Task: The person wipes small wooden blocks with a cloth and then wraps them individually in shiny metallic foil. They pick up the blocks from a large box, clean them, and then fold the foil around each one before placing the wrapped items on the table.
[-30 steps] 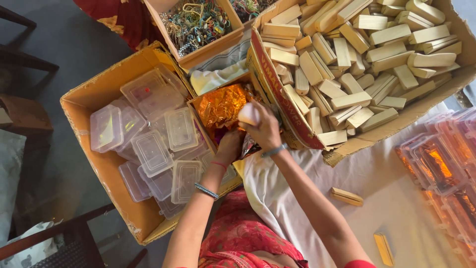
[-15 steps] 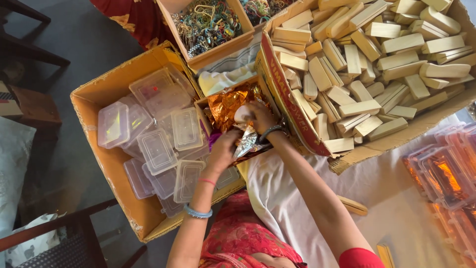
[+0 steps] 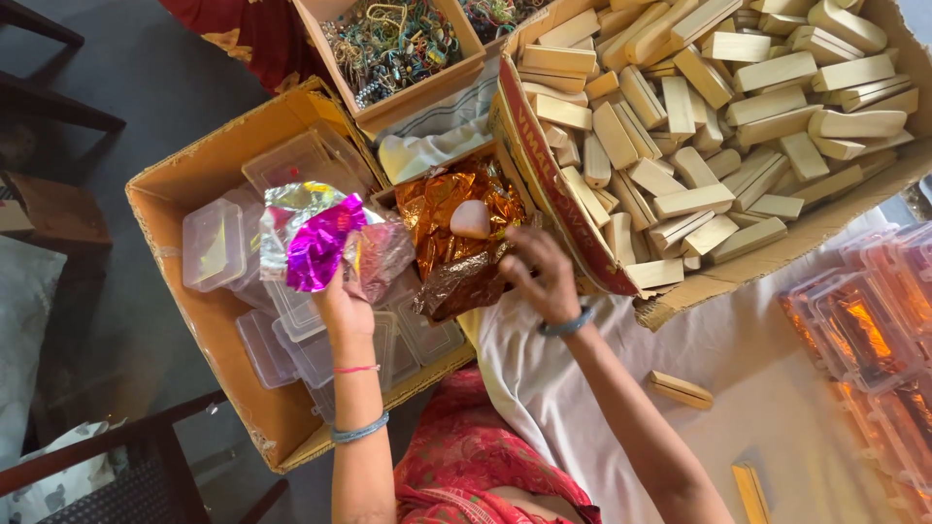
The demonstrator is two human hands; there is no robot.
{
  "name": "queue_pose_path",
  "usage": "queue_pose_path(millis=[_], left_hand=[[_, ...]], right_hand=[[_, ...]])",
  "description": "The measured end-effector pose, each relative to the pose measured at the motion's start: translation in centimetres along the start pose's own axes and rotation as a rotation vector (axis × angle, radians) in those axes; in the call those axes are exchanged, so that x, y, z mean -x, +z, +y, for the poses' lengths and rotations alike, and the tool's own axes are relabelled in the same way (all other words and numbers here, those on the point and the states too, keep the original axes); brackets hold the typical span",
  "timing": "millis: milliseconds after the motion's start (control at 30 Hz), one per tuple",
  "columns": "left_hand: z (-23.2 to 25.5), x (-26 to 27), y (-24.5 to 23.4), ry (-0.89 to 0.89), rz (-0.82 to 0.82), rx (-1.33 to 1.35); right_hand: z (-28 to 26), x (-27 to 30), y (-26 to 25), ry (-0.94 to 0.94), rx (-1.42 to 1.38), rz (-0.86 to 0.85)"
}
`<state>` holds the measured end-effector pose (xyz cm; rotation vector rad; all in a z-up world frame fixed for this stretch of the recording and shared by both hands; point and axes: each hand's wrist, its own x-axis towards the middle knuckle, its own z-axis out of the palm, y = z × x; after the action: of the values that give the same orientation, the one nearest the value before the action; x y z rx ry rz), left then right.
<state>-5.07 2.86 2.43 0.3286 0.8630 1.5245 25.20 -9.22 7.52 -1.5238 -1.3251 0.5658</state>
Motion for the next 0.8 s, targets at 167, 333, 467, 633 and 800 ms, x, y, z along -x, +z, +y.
queue_pose_path(millis=[167, 333, 467, 633, 800], left_hand=[[2.3, 1.5, 1.4, 0.062, -0.027, 0.034], [3.8, 2.7, 1.1, 0.064, -0.048, 0.002], [4.0, 3.3, -1.7, 0.153, -0.098, -0.061], [3.8, 3.7, -2.8, 0.143, -0.128, -0.113], [3.2, 4.5, -4.1, 0.066, -0.180, -0.123]], right_hand=[[-1.2, 2.0, 1.4, -0.153, 0.460, -0.329], [-0.8, 1.8, 1.1, -0.121, 0.494, -0.378], [-0.9, 0.6, 0.5, -0.099, 0.459, -0.331], [4.1, -1.6, 2.7, -0.048, 0.400, -0.357], [3.6, -7.8, 5.4, 0.029, 0.757, -0.362]])
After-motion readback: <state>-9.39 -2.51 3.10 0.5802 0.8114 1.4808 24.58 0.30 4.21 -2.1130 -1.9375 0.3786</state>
